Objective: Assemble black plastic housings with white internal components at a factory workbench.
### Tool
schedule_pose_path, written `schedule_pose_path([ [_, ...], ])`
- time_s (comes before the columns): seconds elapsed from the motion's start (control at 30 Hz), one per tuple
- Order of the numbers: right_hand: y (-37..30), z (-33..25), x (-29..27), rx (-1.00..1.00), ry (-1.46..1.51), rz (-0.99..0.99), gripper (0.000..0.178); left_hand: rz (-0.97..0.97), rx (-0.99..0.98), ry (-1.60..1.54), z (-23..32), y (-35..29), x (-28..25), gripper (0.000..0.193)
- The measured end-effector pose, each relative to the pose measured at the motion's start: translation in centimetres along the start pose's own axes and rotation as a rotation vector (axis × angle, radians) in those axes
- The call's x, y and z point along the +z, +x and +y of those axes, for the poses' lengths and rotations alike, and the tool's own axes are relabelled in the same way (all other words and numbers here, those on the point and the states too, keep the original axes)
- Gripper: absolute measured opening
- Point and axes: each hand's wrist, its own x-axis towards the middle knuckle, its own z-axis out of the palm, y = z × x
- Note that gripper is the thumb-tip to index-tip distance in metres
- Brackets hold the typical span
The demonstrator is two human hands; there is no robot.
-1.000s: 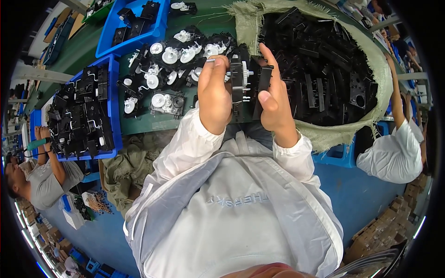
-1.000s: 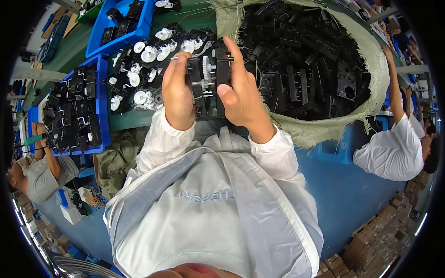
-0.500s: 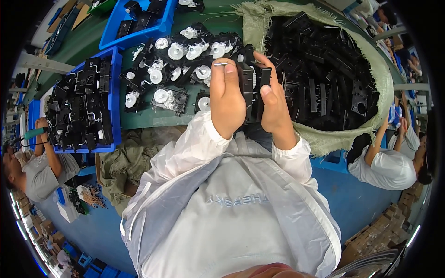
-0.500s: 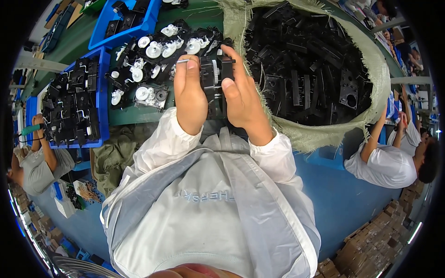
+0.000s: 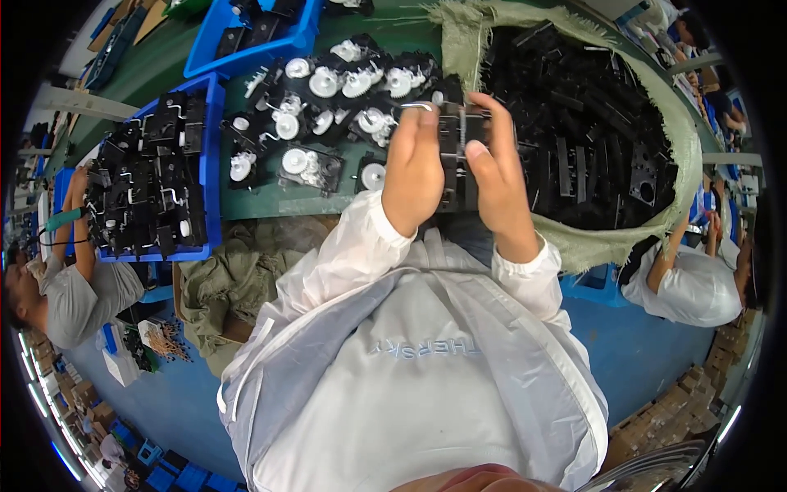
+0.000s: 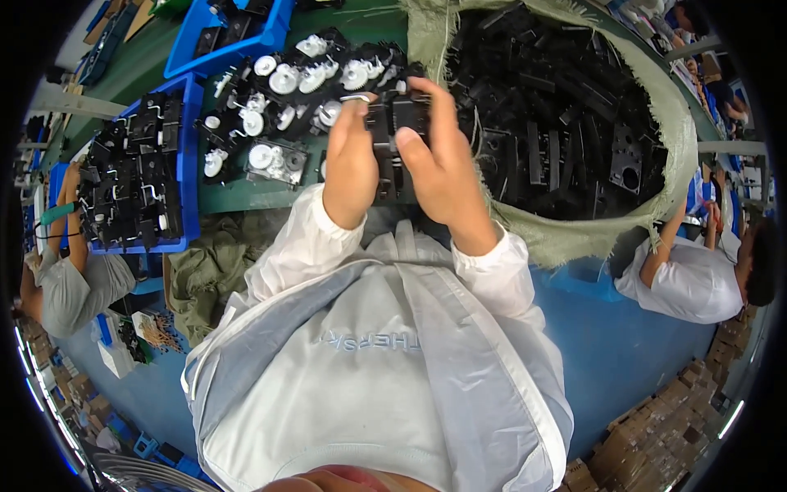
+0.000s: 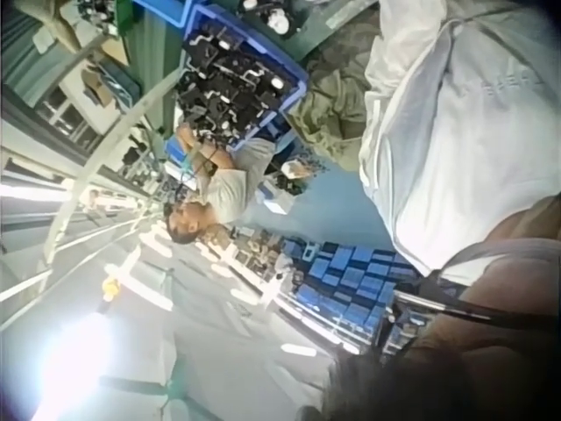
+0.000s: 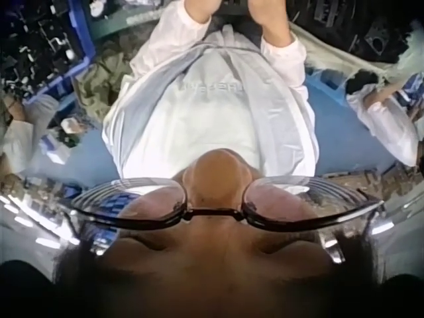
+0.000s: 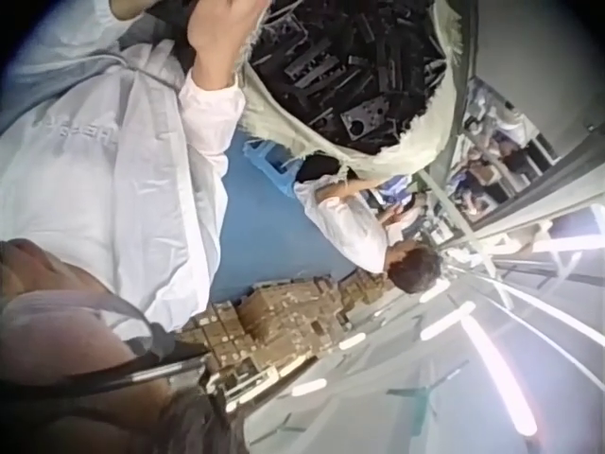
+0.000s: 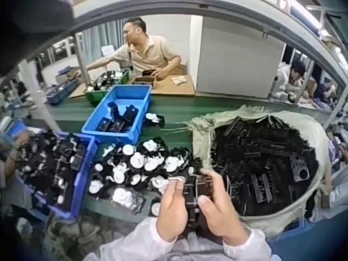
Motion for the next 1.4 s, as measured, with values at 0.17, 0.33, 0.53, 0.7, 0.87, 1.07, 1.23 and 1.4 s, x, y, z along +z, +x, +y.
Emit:
schedule_pose_path([
  [0.17,1.4,0.1,-0.5,-0.040,0.308,0.216,0.041,-0.251,0.144,0.304,1.8,0.6,-1.2,0.025],
  [0.33,1.7,2.6,-3.1,-0.069,0.434,0.232,0.037,-0.426,0.324,0.602,2.6,-0.1,-1.0,0.043],
  [0.53,4.0,4.1,-5.2,-0.354,0.368,-0.071,0.037,-0.429,0.439,0.603,3.5,0.9,-0.8,0.049],
  [0.7,5.1,1.0,-1.0,-0.127,0.574,0.173,0.045,-0.414,0.260,0.737,5.3,3.8,-2.6,0.040],
  [0.87,4.2,-1.8,-0.7,-0.079,0.259,0.245,0.049,0.107,0.454,1.047,6.9,19.6,-10.7,0.032],
  [1.07,0.9,-1.1,-4.0,0.060,0.135,0.016,0.034,0.002,-0.072,1.255,4.7,39.7,-22.8,0.048],
  [1.23,0.6,-0.8,-6.0,0.093,0.010,0.109,0.029,0.123,-0.343,1.176,-2.8,50.3,-24.3,0.055],
  [1.4,1.1,-1.1,-7.0,0.101,-0.025,0.194,0.025,0.085,-0.345,1.227,-8.1,53.3,-21.5,0.058],
])
